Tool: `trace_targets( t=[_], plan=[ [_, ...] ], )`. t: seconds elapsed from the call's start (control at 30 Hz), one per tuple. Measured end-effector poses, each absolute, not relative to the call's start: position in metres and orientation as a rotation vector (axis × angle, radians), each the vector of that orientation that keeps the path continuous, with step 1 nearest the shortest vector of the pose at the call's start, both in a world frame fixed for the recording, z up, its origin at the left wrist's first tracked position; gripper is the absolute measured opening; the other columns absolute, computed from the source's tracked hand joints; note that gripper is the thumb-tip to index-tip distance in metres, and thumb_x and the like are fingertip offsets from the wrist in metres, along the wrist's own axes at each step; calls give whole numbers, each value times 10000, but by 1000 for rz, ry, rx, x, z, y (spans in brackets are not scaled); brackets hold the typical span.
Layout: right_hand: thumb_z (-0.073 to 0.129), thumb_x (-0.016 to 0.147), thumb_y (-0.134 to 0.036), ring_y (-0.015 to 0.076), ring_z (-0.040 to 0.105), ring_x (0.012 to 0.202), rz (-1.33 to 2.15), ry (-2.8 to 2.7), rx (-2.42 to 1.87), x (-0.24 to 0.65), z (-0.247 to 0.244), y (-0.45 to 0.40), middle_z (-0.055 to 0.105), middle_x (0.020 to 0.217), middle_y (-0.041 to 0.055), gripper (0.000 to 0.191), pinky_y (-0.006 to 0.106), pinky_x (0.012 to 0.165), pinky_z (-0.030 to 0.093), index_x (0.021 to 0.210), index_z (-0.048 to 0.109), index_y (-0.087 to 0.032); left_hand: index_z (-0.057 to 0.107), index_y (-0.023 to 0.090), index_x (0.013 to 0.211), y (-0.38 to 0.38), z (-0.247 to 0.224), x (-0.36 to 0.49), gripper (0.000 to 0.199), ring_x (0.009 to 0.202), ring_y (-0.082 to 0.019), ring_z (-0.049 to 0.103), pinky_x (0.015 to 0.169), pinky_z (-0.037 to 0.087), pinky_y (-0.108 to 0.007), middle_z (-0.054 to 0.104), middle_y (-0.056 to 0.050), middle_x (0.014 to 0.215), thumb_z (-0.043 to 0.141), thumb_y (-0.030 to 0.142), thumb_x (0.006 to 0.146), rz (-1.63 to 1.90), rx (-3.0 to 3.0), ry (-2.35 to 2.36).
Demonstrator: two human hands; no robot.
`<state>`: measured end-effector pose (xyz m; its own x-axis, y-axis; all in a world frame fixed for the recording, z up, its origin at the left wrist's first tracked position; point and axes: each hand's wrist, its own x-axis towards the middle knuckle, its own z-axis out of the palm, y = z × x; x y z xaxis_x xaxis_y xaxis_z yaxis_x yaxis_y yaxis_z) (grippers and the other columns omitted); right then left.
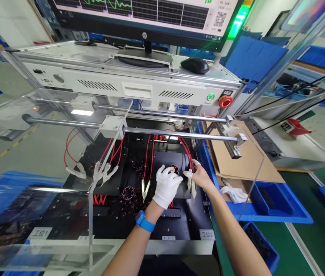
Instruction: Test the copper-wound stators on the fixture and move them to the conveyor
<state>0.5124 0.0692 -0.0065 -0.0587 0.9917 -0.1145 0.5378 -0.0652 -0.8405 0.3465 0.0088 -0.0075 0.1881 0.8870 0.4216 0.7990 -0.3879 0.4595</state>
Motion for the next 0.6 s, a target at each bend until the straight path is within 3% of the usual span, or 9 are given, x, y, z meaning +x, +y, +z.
trace_targets(
  t=[0.2,0.6],
  plan=[
    [611,623,-388,184,573,672,955,-1462,-1746,499,-9,68,647,767,53,400,290,646,442,935,617,-138,682,347,800,7,-5,347,192,1073,-204,499,1058,197,-474,669,3,784,517,249,809,950,2291,1649],
    [623,605,-420,185,570,649,876,-1326,-1715,488,-8,73,658,764,50,357,282,637,422,841,627,-153,670,309,719,6,-11,345,161,1003,-193,533,1009,254,-469,657,28,719,558,210,779,1143,2408,1626]
  ],
)
